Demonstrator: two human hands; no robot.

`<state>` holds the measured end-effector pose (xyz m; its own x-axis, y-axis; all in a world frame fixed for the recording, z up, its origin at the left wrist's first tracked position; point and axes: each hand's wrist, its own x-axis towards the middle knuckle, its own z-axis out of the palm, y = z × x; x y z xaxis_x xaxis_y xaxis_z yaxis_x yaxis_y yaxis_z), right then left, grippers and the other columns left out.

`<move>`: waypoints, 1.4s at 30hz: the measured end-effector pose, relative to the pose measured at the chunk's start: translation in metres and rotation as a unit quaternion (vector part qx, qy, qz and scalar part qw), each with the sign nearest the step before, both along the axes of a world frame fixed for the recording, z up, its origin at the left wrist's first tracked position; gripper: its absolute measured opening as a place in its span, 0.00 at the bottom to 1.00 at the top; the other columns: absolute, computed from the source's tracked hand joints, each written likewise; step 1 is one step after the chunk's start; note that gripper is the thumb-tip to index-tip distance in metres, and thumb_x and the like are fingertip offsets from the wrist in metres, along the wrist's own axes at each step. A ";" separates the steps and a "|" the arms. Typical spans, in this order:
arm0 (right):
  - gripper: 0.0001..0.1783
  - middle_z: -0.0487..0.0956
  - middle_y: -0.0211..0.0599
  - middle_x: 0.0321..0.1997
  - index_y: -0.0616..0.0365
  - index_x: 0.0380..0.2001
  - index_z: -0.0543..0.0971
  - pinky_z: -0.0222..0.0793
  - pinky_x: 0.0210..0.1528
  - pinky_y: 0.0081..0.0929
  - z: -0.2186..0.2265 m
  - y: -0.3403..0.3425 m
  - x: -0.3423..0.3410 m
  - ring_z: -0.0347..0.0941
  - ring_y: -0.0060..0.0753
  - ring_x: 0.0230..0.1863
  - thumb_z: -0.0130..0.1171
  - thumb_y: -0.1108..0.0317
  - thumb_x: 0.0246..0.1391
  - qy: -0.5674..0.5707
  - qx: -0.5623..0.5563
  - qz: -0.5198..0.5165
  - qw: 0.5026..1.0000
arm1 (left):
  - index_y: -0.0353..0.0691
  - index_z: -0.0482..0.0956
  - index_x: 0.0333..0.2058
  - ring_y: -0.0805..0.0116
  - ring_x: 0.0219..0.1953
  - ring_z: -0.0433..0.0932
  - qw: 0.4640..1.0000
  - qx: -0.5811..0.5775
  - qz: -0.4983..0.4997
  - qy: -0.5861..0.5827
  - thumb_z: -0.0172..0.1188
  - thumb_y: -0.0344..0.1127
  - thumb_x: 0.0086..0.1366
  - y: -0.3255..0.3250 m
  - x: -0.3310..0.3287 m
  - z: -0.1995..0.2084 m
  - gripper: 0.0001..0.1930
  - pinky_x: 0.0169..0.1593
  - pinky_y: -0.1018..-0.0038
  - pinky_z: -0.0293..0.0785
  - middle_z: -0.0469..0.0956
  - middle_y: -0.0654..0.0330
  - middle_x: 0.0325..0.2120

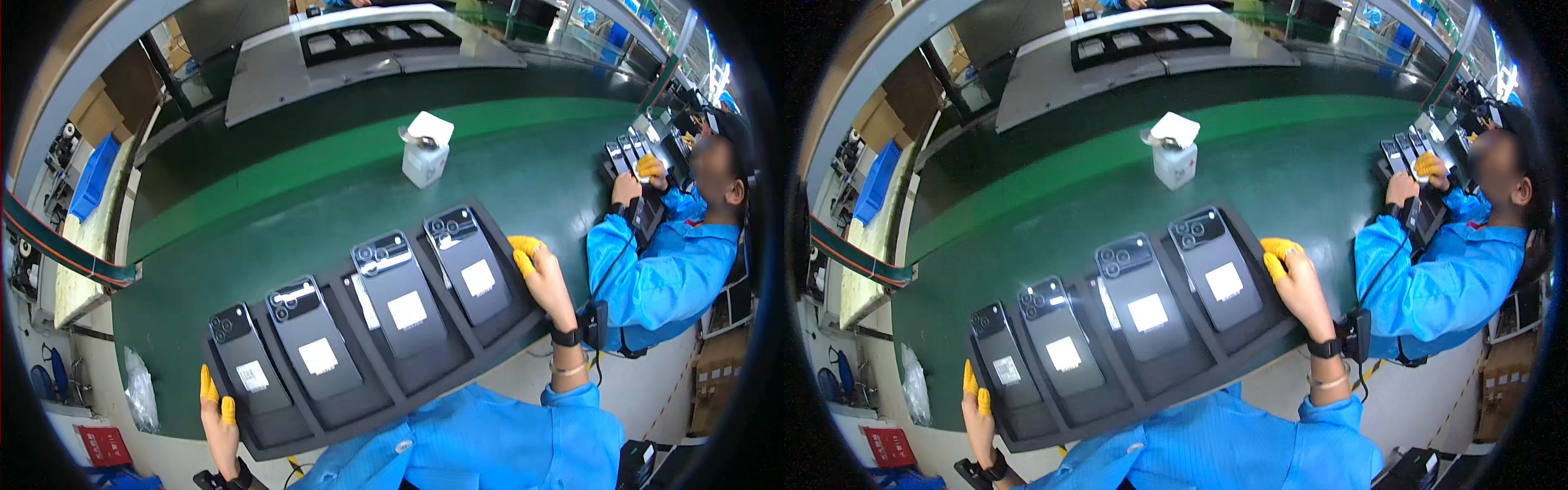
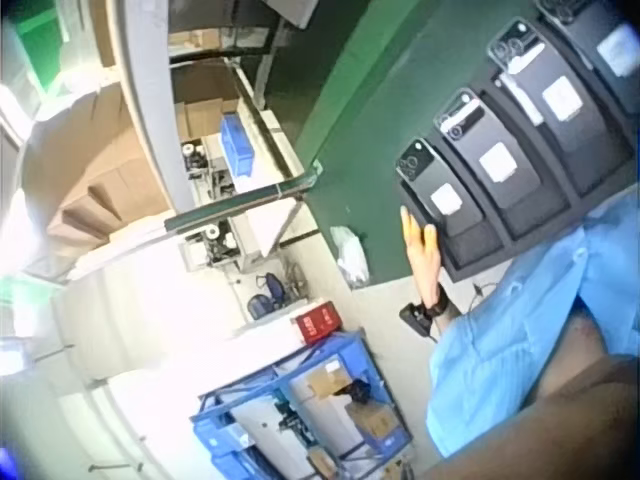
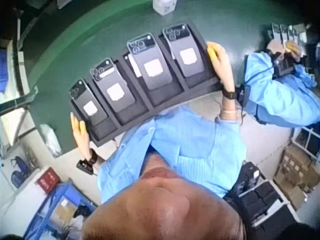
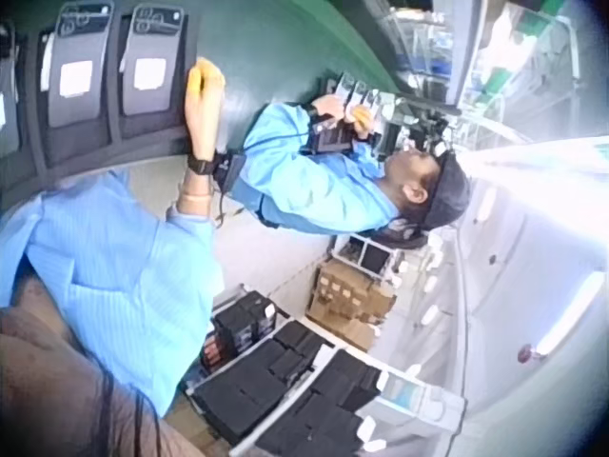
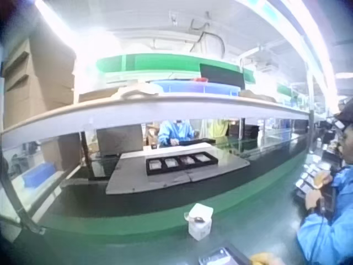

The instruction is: Cleaning and inspecting the back surface of multiple mobile phones on an assembly line.

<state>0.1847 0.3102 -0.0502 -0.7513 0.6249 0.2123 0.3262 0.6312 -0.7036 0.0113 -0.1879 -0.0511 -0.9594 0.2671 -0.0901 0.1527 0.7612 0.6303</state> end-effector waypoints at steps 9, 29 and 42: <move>0.19 0.75 0.40 0.48 0.66 0.49 0.74 0.71 0.51 0.28 -0.002 -0.011 -0.004 0.72 0.33 0.51 0.57 0.80 0.50 0.065 -0.178 -0.010 0.982 | 0.29 0.58 0.61 0.67 0.56 0.66 0.966 0.251 0.053 -0.038 0.59 0.43 0.62 0.008 0.006 0.002 0.35 0.59 0.73 0.59 0.65 0.54 0.57; 0.11 0.75 0.34 0.44 0.66 0.41 0.75 0.63 0.51 0.22 -0.013 -0.032 -0.025 0.71 0.26 0.46 0.53 0.77 0.54 0.295 -0.231 0.044 0.926 | 0.28 0.56 0.62 0.60 0.63 0.60 0.914 0.332 0.115 0.202 0.62 0.36 0.57 -0.041 0.002 -0.015 0.38 0.65 0.66 0.52 0.59 0.50 0.62; 0.10 0.75 0.32 0.43 0.65 0.40 0.75 0.64 0.47 0.19 -0.004 -0.038 -0.039 0.71 0.23 0.44 0.52 0.77 0.54 0.266 -0.196 0.045 0.943 | 0.30 0.57 0.62 0.61 0.62 0.61 0.907 0.344 0.118 0.212 0.60 0.34 0.57 -0.050 -0.003 -0.013 0.36 0.65 0.65 0.53 0.60 0.51 0.61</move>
<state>0.1454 0.2721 -0.0540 -0.6578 0.6720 0.3402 -0.1820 0.2965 -0.9376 0.0084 -0.2379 -0.0645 -0.9067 -0.0962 0.4108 0.3769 0.2528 0.8911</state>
